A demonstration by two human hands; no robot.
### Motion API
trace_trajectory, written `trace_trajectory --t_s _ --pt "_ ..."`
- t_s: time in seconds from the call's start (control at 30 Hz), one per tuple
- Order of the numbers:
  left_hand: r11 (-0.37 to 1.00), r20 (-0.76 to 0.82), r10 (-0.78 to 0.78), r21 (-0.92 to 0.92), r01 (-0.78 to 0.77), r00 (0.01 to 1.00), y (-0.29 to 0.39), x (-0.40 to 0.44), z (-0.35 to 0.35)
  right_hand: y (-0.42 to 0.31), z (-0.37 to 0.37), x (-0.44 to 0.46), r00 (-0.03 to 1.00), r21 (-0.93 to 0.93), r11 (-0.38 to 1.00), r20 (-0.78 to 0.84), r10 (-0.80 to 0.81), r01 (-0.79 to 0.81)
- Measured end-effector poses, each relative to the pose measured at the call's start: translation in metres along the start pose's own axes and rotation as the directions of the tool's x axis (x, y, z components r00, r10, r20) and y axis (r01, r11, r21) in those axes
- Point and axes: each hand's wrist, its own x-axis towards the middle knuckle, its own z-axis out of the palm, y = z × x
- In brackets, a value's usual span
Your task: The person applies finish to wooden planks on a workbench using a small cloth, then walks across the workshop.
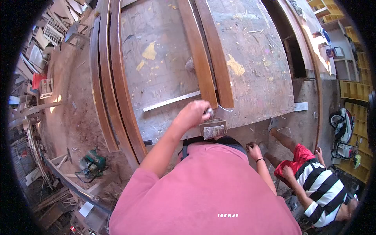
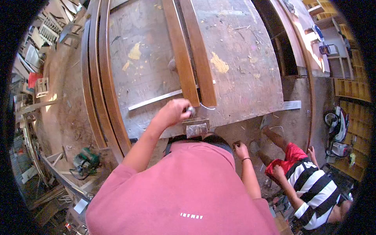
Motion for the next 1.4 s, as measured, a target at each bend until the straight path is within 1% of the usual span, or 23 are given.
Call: trace_trajectory --t_s 0.1,0.17,0.23,0.27,0.37,0.4,0.43,0.5,0.6,0.63,0.7,0.77,0.83,0.93,1.0,1.03,1.07,1.1,1.17,1.23,1.3,1.37,1.4 --pt "0.994 0.182 -0.109 0.003 0.11 0.977 0.003 -0.019 -0.001 0.02 0.009 0.008 1.0 -0.046 0.999 0.003 -0.01 0.011" --pt "0.993 0.138 -0.118 -0.014 0.121 0.983 0.015 -0.016 -0.014 0.041 0.017 0.014 1.0 -0.056 0.998 0.015 -0.019 0.02" --pt "0.972 -0.143 -0.178 -0.182 0.151 0.973 0.028 -0.002 -0.024 0.048 0.02 0.024 1.0 -0.026 0.999 0.004 -0.031 0.031" --pt "0.982 -0.267 -0.109 -0.179 0.062 0.957 0.024 0.005 -0.02 0.026 0.011 0.017 0.999 0.014 1.0 0.05 -0.009 0.008" --pt "1.0 -0.335 0.0 -0.003 -0.001 0.942 0.012 0.018 0.0 0.041 0.016 0.038 0.998 -0.077 0.997 0.058 -0.021 0.025" --pt "0.999 -0.313 0.019 0.045 -0.005 0.95 0.009 0.018 0.006 0.061 0.019 0.05 0.985 -0.121 0.98 0.088 -0.151 0.161" --pt "0.999 -0.314 0.02 0.05 -0.005 0.949 0.01 0.015 0.009 0.058 0.018 0.052 0.984 -0.118 0.979 0.088 -0.155 0.165" --pt "0.997 -0.123 -0.075 -0.01 0.074 0.99 0.018 0.005 0.013 0.041 0.009 0.051 0.999 -0.024 1.0 0.033 0.0 0.001" --pt "0.991 -0.002 -0.07 0.113 0.07 0.998 0.034 -0.004 0.007 -0.031 -0.022 0.02 0.996 0.138 0.99 0.094 0.008 -0.021" --pt "0.982 0.035 -0.096 0.169 0.088 0.995 0.039 -0.003 0.005 -0.018 -0.018 0.027 0.995 0.146 0.989 0.095 0.003 -0.017" --pt "0.983 -0.074 -0.086 0.159 0.097 0.994 0.048 0.007 0.003 0.024 -0.006 0.047 0.992 0.057 0.992 0.053 -0.115 0.112" --pt "0.961 -0.326 -0.126 0.195 0.197 0.937 0.056 0.019 0.005 0.052 0.001 0.058 0.993 0.066 0.993 0.054 -0.101 0.098" --pt "0.947 -0.319 -0.122 0.247 0.206 0.94 0.054 0.024 0.012 0.062 0.001 0.063 0.994 0.072 0.993 0.055 -0.094 0.09" --pt "0.925 -0.217 -0.148 0.315 0.213 0.965 0.055 0.025 0.022 0.057 -0.012 0.057 0.993 0.132 0.991 0.116 -0.007 -0.008" --pt "0.923 0.042 -0.114 0.374 0.09 0.993 0.049 0.015 0.024 0.065 -0.018 0.06 0.988 0.202 0.979 0.154 -0.012 -0.02" --pt "0.917 0.044 -0.115 0.389 0.089 0.992 0.052 0.01 0.021 0.081 -0.016 0.066 0.988 0.216 0.976 0.156 -0.021 -0.013" --pt "0.923 0.104 -0.174 0.363 0.125 0.979 0.057 0.005 0.018 0.094 -0.016 0.069 0.977 0.113 0.981 0.127 -0.173 0.159" --pt "0.927 0.164 -0.228 0.339 0.162 0.96 0.062 0.004 0.015 0.104 -0.012 0.075 0.986 0.155 0.983 0.118 -0.116 0.097" --pt "0.914 0.113 -0.281 0.333 0.23 0.953 0.081 0.01 0.008 0.106 -0.01 0.081 0.993 0.218 0.975 0.106 -0.061 0.037" --pt "0.881 -0.141 -0.271 0.362 0.304 0.952 0.096 0.017 0.007 0.117 -0.016 0.085 0.993 0.097 0.994 0.105 -0.062 0.052" --pt "0.893 -0.199 -0.235 0.342 0.292 0.951 0.102 0.031 0.007 0.128 -0.017 0.089 0.964 0.04 0.972 0.13 -0.233 0.23" --pt "0.902 -0.325 -0.216 0.295 0.316 0.921 0.105 0.047 0.01 0.097 -0.041 0.071 0.981 0.257 0.963 0.193 0.031 -0.081" --pt "0.904 -0.363 -0.179 0.307 0.298 0.914 0.106 0.057 0.012 0.112 -0.033 0.078 0.98 0.263 0.961 0.197 0.031 -0.084"
